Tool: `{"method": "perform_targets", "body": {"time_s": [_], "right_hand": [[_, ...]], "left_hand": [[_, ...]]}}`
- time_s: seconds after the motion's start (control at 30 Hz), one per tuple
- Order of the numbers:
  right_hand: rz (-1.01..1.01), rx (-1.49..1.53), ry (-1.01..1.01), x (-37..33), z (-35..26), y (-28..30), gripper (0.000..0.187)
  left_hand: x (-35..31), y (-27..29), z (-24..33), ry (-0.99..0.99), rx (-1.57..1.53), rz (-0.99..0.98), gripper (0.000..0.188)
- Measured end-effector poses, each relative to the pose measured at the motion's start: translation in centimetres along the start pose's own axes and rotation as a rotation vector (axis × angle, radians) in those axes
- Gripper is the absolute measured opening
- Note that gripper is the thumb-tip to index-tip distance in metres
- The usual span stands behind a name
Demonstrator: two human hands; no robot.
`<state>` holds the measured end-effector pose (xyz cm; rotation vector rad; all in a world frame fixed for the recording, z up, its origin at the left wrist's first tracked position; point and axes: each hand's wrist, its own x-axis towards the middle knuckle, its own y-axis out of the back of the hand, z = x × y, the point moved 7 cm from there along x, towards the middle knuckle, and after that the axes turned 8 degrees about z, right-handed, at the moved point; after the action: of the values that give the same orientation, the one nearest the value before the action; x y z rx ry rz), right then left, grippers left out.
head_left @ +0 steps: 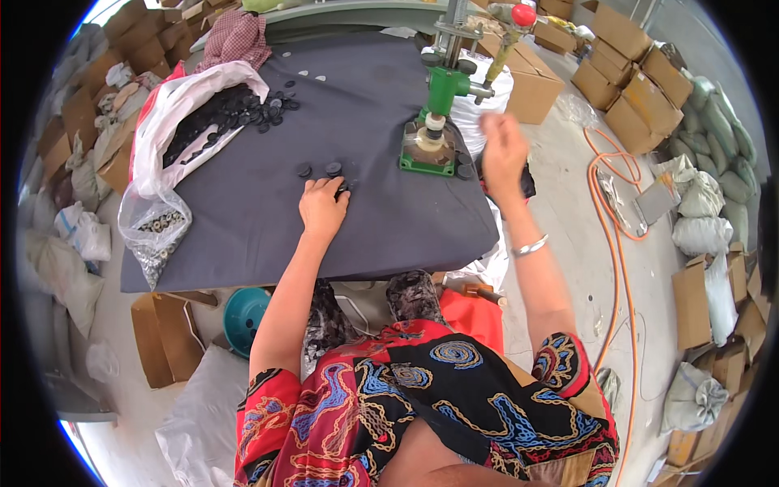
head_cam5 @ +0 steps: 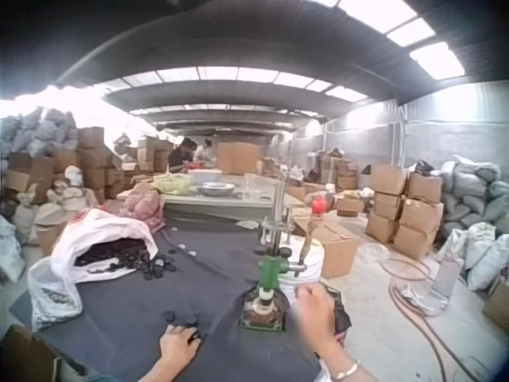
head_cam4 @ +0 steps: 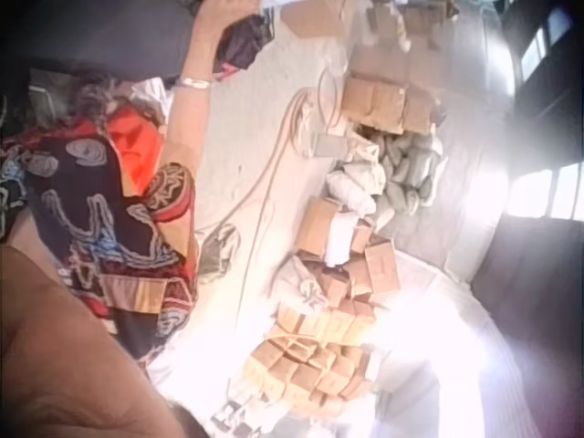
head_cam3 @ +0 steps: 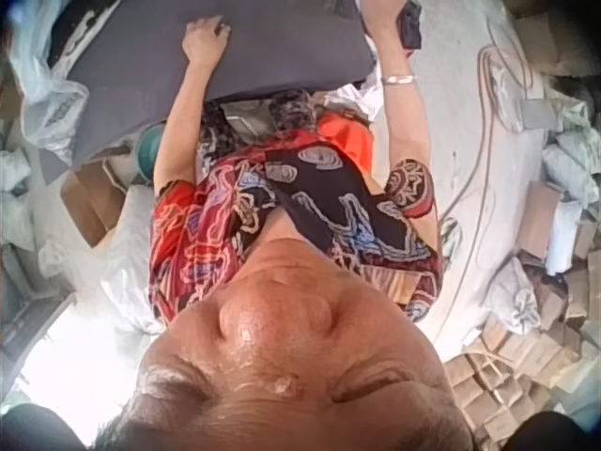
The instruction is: The person operates a green manual press machine to process small black circular objects. They pick up the objects from a pile on the table, place them under the press, and pull a lever to activate the machine. The processed items are then moved aside. The person repeats this cycle continuously throughout the video.
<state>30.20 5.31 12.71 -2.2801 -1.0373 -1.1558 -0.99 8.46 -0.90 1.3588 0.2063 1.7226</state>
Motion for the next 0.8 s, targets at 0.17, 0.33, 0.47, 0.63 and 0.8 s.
{"method": "perform_targets", "body": {"time_s": [0.17,0.33,0.47,0.63,0.8], "right_hand": [[0.23,-0.058,0.154,11.1,-0.9,3.0,0.026],[0.287,-0.129,0.308,16.2,-2.4,2.1,0.032],[0.15,-0.095,0.258,18.2,-2.6,-0.5,0.038],[-0.001,0.204,-0.033,21.9,2.1,-2.3,0.033],[-0.033,0.427,-0.327,20.7,0.8,-5.8,0.034]], "left_hand": [[-0.3,-0.2,0.2,-0.043,-0.024,0.016,0.026],[-0.8,-0.6,0.5,-0.133,0.072,0.028,0.03],[-1.1,-0.5,0.3,-0.144,0.116,0.01,0.033],[-0.5,0.1,1.4,-0.174,0.074,0.005,0.032],[-0.4,0.0,0.4,-0.116,-0.009,0.012,0.032]]}}
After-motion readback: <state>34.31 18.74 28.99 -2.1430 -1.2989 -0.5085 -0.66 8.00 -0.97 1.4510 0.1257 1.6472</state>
